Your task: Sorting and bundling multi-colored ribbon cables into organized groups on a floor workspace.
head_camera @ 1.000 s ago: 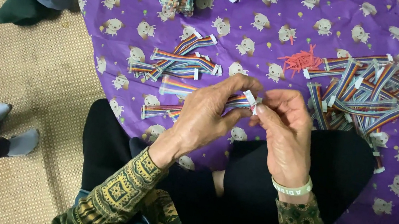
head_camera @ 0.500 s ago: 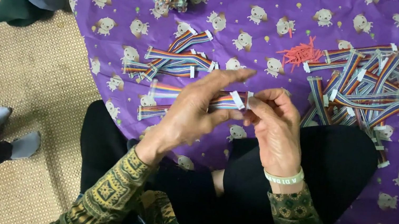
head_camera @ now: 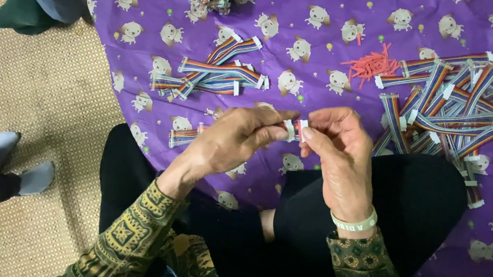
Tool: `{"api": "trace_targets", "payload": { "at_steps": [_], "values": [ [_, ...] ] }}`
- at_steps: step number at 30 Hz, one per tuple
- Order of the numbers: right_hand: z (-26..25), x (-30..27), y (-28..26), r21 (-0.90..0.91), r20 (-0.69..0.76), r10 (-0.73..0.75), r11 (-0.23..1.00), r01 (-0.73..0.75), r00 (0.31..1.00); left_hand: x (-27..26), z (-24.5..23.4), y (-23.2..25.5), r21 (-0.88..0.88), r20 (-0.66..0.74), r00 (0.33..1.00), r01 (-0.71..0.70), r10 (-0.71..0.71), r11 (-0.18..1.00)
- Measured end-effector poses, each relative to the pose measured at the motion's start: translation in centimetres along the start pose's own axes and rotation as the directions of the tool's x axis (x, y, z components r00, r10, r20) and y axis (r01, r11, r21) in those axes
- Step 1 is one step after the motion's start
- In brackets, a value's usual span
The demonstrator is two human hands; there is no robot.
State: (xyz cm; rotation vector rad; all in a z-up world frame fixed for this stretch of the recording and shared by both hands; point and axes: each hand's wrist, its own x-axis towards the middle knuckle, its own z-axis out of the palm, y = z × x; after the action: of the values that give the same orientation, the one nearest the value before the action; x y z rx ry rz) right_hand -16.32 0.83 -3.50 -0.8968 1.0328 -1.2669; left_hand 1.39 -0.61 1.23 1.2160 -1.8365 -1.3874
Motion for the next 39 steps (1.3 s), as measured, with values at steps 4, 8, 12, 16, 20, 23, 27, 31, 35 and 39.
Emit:
{"api": "trace_targets", "payload": {
  "at_steps": [4,8,12,16,20,23,27,31,35,39],
  "values": [
    [0.0,0.0,-0.6,-0.035,0.016,-0.02,0.999,0.021,1.0,0.1,0.9,-0.5,-0.047,0.02,0.999,0.038,-0.037,0.998],
    [-0.7,0.4,0.0,-0.126,0.052,-0.015,0.992,0.021,0.999,0.4,1.5,-0.2,0.008,-0.074,0.997,0.008,-0.008,1.0],
    [-0.9,0.4,-0.4,-0.162,0.051,-0.038,0.986,0.046,0.998,0.6,2.0,-0.2,0.105,-0.143,0.99,0.033,-0.018,0.994],
    [-1.3,0.4,-2.0,-0.277,0.102,-0.115,0.951,0.139,0.988,0.7,2.1,1.0,0.117,-0.123,0.99,-0.052,0.066,0.992],
    [-2.1,0.8,-1.1,-0.172,0.15,-0.076,0.98,0.102,0.986,0.8,2.9,0.9,0.229,-0.156,0.982,-0.065,0.103,0.971],
    [-3.2,1.6,0.1,-0.078,0.188,-0.038,0.996,0.054,0.981,1.5,3.5,0.4,0.236,-0.166,0.982,-0.048,0.089,0.97],
    [-4.6,2.3,1.2,0.029,0.23,-0.007,1.0,0.0,0.973,2.5,4.0,0.3,0.161,-0.142,0.99,0.026,-0.003,0.987],
    [-4.8,2.8,1.2,0.049,0.233,0.01,0.999,-0.022,0.972,3.4,3.9,-0.9,0.123,-0.101,0.994,0.048,-0.035,0.991],
    [-4.9,2.7,0.9,0.118,0.17,0.184,0.971,-0.205,0.968,3.4,3.1,-0.9,-0.125,-0.006,0.999,0.045,-0.046,0.991],
    [-4.7,2.7,1.0,0.088,0.163,0.246,0.961,-0.263,0.955,3.2,2.9,-1.1,-0.147,0.028,0.99,0.144,-0.142,0.979]
  ]
}}
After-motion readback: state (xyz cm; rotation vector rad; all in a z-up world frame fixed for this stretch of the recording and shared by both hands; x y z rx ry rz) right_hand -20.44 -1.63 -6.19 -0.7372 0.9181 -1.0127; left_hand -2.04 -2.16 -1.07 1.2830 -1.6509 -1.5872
